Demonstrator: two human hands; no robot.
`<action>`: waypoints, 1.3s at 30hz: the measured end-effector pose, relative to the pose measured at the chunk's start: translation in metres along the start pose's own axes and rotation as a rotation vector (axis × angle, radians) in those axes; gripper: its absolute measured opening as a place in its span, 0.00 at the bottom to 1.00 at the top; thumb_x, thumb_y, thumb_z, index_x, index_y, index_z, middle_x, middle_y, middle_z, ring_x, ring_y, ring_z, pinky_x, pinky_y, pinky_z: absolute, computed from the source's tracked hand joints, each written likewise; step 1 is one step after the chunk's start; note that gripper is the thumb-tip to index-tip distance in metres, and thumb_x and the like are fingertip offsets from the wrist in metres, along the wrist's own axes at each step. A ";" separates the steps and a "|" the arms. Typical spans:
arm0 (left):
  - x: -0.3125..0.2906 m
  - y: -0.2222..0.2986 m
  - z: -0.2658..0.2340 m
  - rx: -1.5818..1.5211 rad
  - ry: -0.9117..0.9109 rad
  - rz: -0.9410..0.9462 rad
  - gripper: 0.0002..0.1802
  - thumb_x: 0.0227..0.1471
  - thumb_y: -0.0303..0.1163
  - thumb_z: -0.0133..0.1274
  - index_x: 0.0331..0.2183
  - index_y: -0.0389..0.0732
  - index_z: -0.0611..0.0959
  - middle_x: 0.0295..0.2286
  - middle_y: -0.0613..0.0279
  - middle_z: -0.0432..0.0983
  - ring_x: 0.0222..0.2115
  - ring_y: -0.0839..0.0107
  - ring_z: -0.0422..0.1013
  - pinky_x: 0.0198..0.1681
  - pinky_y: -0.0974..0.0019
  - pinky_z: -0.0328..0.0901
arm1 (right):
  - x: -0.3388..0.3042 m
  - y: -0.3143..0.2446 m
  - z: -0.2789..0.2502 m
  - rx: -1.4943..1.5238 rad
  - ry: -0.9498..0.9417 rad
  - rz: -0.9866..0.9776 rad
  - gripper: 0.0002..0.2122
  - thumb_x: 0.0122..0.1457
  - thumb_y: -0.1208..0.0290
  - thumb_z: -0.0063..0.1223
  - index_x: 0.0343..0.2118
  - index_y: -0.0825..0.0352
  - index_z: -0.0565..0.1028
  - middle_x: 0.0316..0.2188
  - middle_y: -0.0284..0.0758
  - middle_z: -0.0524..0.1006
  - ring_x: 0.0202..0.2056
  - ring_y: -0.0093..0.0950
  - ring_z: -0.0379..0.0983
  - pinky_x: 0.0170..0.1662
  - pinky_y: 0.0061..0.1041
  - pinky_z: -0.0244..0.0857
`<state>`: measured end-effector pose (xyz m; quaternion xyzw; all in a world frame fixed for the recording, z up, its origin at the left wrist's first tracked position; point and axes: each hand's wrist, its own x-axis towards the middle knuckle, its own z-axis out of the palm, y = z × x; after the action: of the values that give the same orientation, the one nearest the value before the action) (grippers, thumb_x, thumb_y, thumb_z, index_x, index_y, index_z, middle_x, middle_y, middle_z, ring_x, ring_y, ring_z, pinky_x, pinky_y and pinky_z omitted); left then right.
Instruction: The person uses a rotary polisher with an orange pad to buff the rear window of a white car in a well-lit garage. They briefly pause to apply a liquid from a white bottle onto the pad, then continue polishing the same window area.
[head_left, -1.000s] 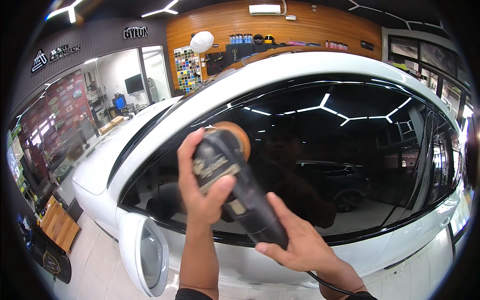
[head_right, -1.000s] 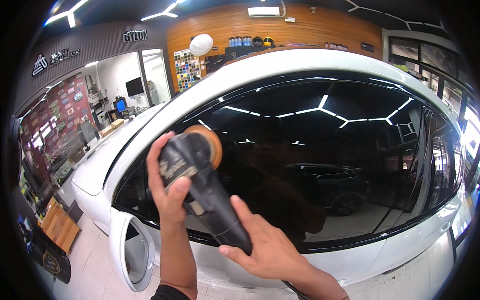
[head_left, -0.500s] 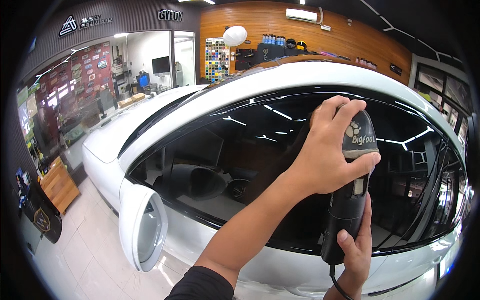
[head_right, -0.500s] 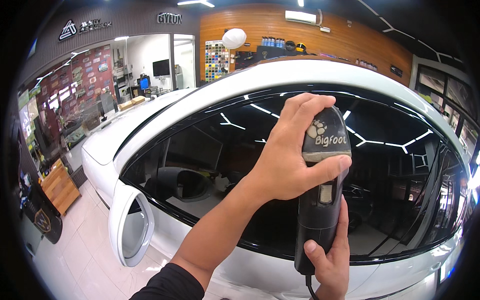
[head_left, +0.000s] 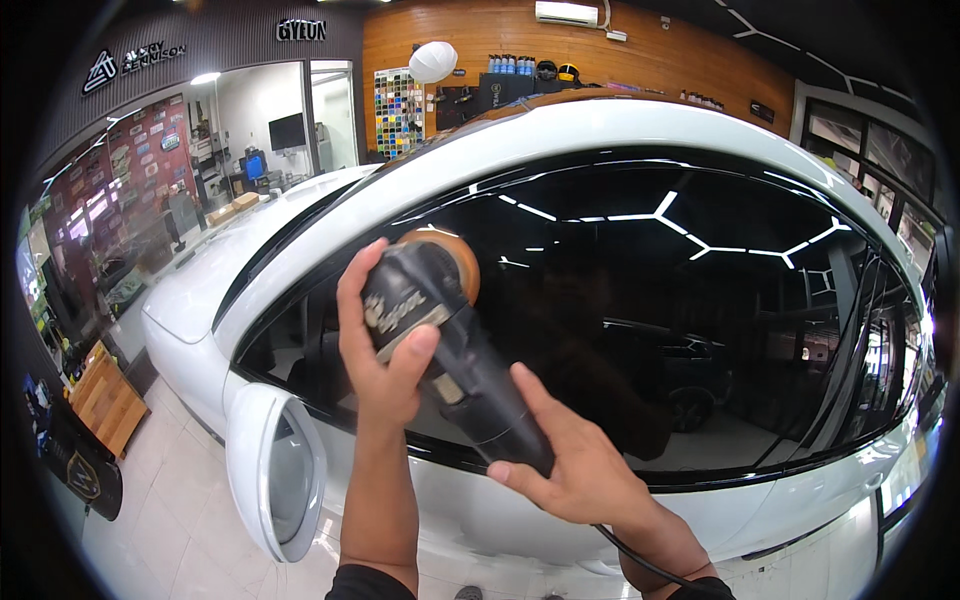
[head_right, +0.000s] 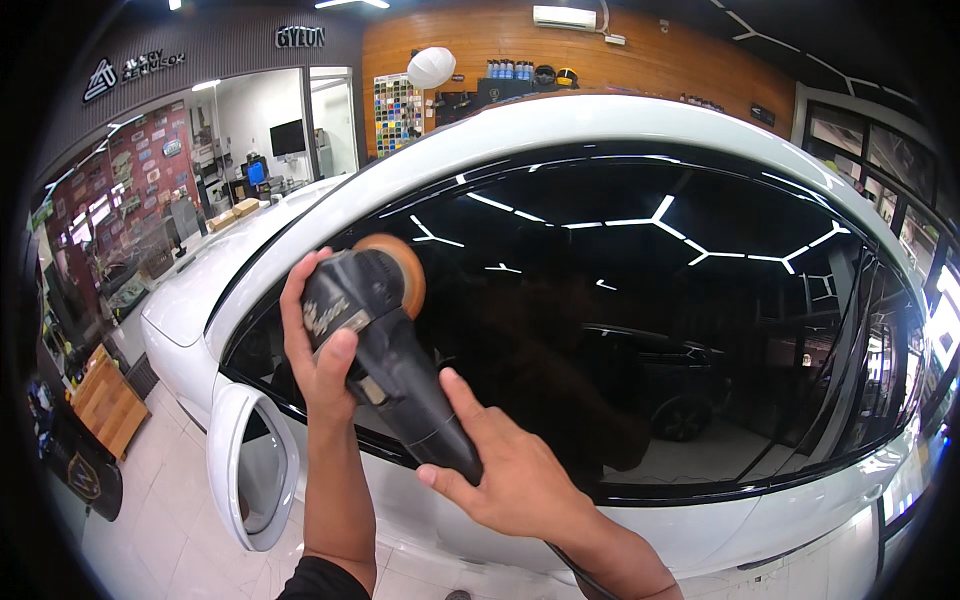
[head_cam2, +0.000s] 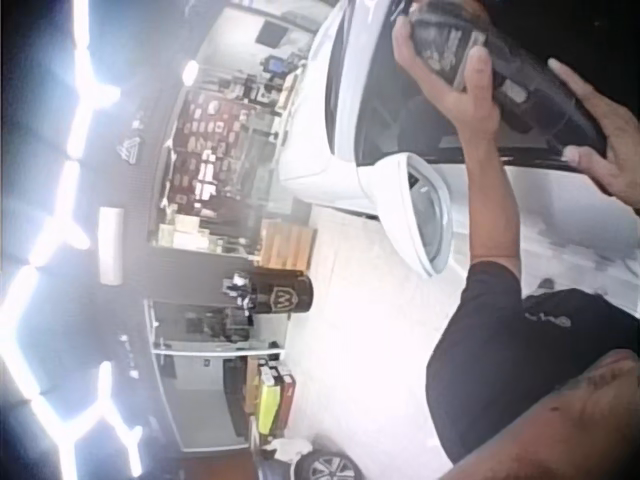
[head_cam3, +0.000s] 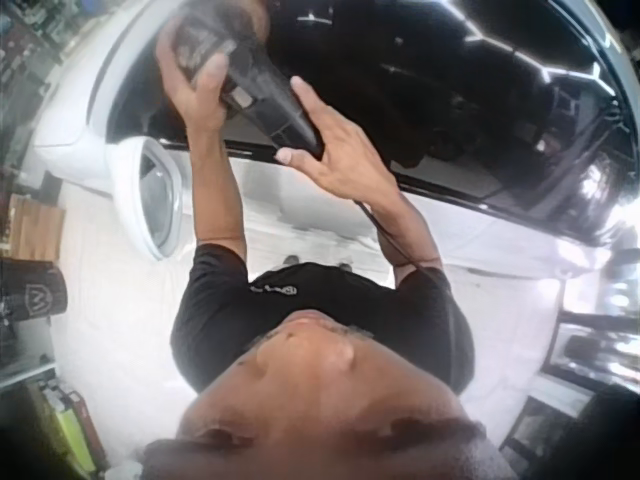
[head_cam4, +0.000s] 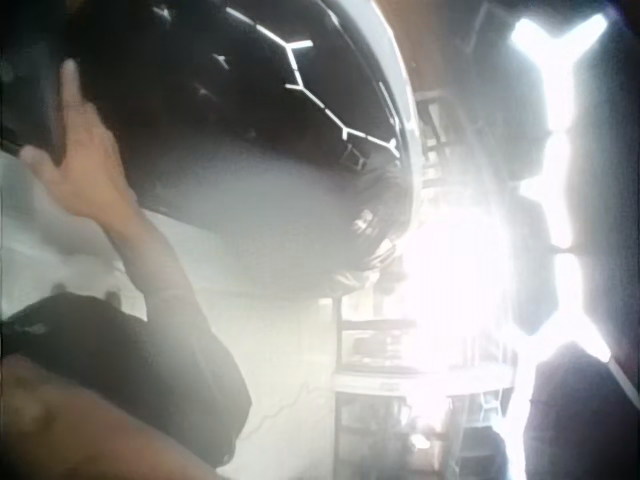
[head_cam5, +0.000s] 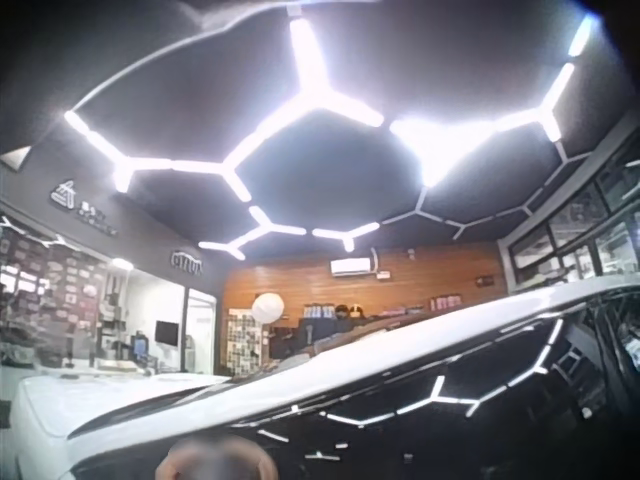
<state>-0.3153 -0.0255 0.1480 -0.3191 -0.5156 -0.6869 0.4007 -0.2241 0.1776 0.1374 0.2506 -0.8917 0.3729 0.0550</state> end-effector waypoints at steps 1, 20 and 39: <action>0.005 0.000 0.012 0.008 -0.036 -0.006 0.43 0.46 0.39 0.63 0.61 0.35 0.65 0.48 0.49 0.71 0.46 0.65 0.74 0.50 0.65 0.70 | -0.006 0.007 -0.004 0.026 0.064 -0.024 0.47 0.57 0.53 0.63 0.72 0.64 0.46 0.51 0.53 0.73 0.47 0.49 0.76 0.53 0.38 0.68; 0.049 0.003 0.115 0.278 -0.360 0.346 0.43 0.42 0.46 0.67 0.57 0.39 0.71 0.50 0.51 0.69 0.50 0.60 0.69 0.54 0.59 0.65 | -0.051 0.025 -0.045 0.474 0.426 -0.006 0.48 0.55 0.59 0.65 0.71 0.68 0.46 0.58 0.48 0.70 0.55 0.37 0.72 0.58 0.33 0.64; -0.016 -0.018 -0.065 0.223 -0.036 0.103 0.45 0.44 0.44 0.66 0.59 0.36 0.69 0.56 0.44 0.63 0.57 0.51 0.63 0.60 0.53 0.59 | 0.007 -0.006 0.049 0.153 0.071 -0.044 0.48 0.52 0.59 0.66 0.70 0.71 0.49 0.53 0.54 0.74 0.53 0.45 0.76 0.57 0.34 0.66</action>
<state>-0.3252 -0.0816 0.1089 -0.3108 -0.5791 -0.5978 0.4590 -0.2232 0.1372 0.1076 0.2603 -0.8523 0.4474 0.0752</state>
